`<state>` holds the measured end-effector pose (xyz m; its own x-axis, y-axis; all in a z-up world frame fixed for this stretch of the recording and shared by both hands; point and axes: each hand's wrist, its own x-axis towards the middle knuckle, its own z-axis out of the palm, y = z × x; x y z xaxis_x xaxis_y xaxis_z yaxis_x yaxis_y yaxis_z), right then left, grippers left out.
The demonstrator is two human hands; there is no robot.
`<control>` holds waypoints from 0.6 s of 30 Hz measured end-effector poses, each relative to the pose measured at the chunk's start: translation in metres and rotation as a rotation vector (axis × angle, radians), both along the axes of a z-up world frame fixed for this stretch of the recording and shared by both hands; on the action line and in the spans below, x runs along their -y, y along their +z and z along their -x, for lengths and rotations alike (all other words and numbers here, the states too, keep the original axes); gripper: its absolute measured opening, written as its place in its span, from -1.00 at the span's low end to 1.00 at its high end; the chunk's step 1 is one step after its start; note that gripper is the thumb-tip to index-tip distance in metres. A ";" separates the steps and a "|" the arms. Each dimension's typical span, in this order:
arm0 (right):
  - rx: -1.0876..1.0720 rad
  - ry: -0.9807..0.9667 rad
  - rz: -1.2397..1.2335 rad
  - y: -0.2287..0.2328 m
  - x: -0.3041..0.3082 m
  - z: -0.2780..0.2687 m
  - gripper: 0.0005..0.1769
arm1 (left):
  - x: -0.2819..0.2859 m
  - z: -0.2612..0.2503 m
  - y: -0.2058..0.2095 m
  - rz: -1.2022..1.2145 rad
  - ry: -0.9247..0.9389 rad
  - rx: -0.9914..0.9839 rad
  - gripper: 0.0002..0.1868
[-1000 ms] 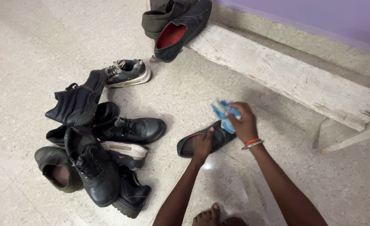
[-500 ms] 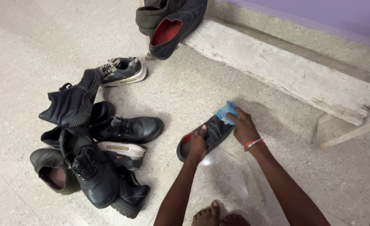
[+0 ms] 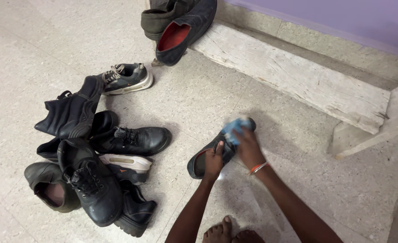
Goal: The person wipes the exterior of a black shoe using a blue cloth. They rotate the shoe to clean different sides, including the sole and heel, before placing it on a nearby wooden bench. The person then picks up a second black shoe and begins wiping it with the same cloth.
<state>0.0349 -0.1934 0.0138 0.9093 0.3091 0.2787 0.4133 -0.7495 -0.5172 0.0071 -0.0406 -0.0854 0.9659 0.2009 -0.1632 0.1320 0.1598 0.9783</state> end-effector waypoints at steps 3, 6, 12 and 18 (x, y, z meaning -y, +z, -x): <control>0.015 0.190 -0.054 0.006 -0.013 0.007 -0.19 | -0.001 0.000 -0.005 0.042 -0.008 0.006 -0.61; -0.016 0.204 -0.060 0.018 0.002 -0.007 -0.24 | 0.000 0.003 -0.014 0.052 -0.024 -0.017 -0.58; -0.073 0.192 -0.013 0.036 -0.002 -0.033 -0.26 | 0.005 0.009 -0.029 -0.083 -0.045 -0.004 -0.50; -0.118 0.397 -0.040 0.035 -0.033 -0.006 -0.31 | 0.008 0.018 0.005 -0.028 -0.128 0.189 -0.79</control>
